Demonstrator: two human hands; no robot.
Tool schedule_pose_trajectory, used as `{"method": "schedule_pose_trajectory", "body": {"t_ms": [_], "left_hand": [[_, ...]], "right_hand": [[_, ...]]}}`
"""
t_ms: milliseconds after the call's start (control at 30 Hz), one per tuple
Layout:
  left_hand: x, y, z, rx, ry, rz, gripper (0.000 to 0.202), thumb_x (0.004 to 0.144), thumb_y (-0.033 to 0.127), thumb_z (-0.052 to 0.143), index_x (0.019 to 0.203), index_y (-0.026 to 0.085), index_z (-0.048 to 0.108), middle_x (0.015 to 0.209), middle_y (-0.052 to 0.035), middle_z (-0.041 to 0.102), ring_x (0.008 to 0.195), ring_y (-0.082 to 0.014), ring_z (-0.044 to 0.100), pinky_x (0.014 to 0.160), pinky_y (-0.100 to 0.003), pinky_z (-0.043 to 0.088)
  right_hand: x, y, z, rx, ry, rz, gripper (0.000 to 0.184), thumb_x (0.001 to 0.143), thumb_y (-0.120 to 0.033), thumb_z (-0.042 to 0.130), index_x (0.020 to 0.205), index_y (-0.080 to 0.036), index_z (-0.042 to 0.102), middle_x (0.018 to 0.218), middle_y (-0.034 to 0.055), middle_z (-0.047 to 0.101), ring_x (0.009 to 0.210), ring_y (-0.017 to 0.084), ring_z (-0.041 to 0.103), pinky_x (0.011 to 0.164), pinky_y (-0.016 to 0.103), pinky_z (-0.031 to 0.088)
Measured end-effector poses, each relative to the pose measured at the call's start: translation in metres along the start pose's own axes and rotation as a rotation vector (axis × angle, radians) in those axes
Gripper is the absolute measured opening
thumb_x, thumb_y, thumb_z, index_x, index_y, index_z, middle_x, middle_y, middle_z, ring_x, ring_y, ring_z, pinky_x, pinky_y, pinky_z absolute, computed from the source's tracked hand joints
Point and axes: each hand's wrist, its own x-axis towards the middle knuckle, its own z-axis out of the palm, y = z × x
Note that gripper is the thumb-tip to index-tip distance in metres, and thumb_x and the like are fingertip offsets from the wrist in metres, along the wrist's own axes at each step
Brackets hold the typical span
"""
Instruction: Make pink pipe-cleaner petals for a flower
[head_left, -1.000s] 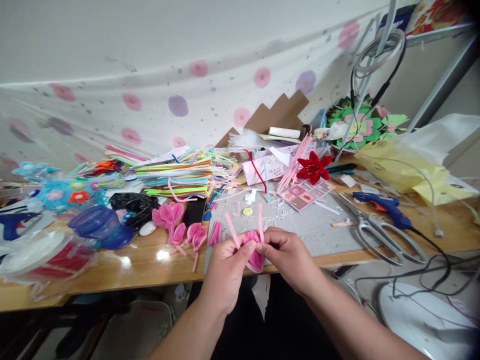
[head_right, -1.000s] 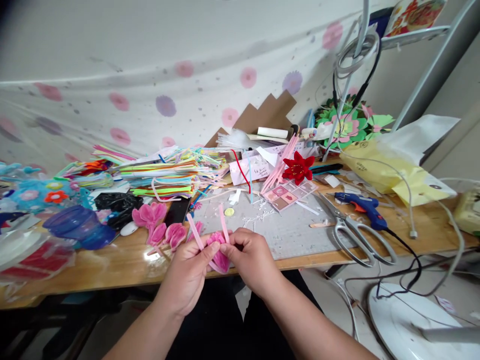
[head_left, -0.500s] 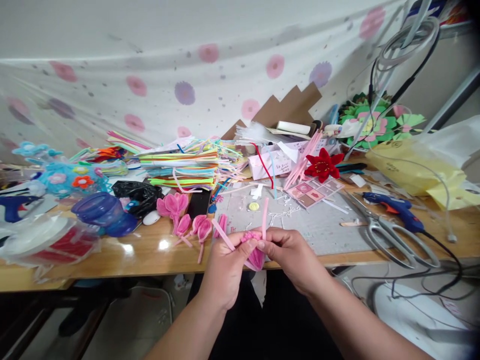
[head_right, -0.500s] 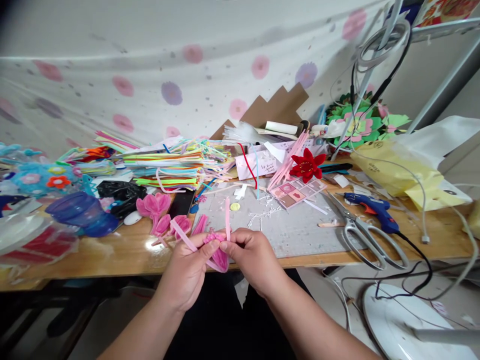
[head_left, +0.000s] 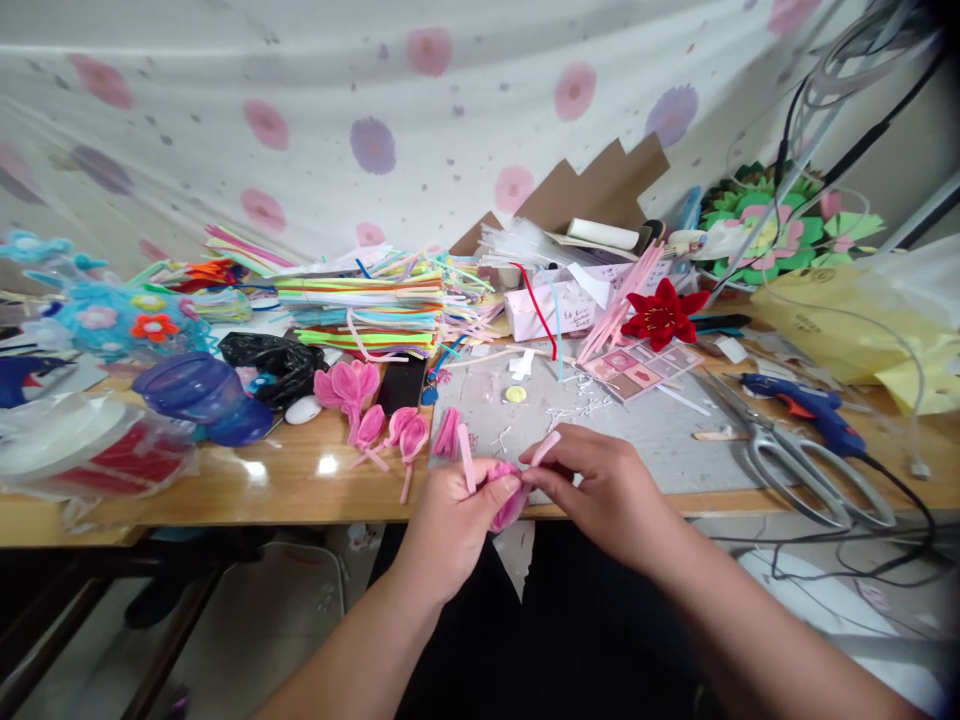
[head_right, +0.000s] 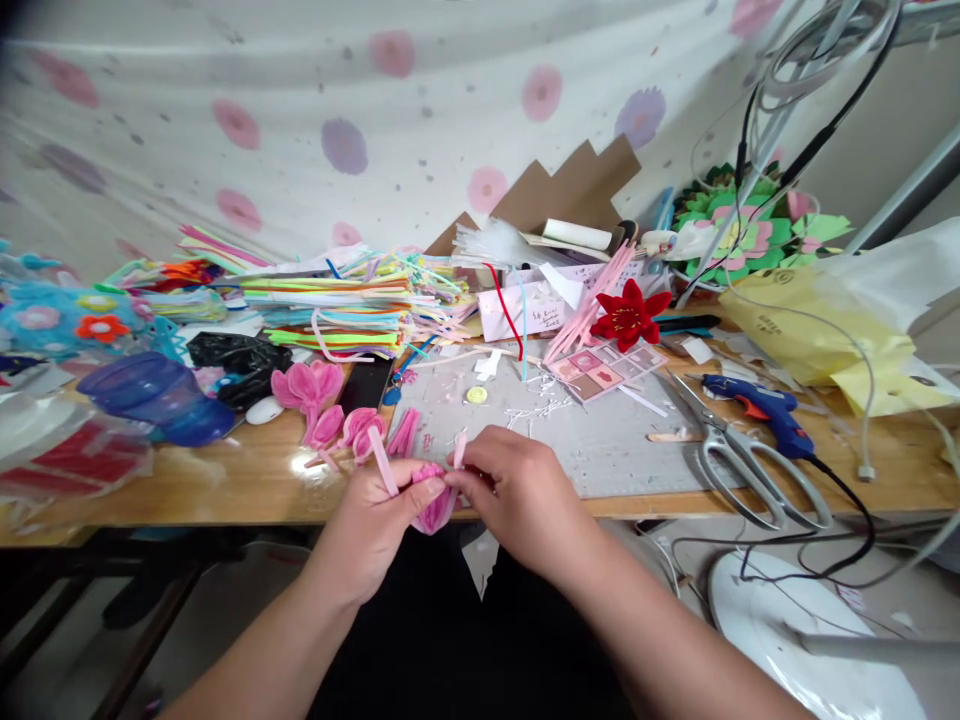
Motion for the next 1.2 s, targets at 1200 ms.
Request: {"method": "schedule_pose_trajectory", "body": {"t_ms": [1200], "left_hand": [[-0.007,0.019,0.004,-0.375,-0.513,-0.448,0.007,0.069,0.019,0.071,0.064,0.014,0.072,0.063,-0.0062,0.072,0.053,-0.0131,0.064,0.051,-0.02,0.049]], "right_hand": [[0.039,-0.006,-0.042,-0.142,-0.502,-0.591,0.025,0.095,-0.028,0.046,0.093,-0.027,0.071,0.085,0.0033,0.065,0.087,0.019,0.055,0.097,0.041,0.034]]}}
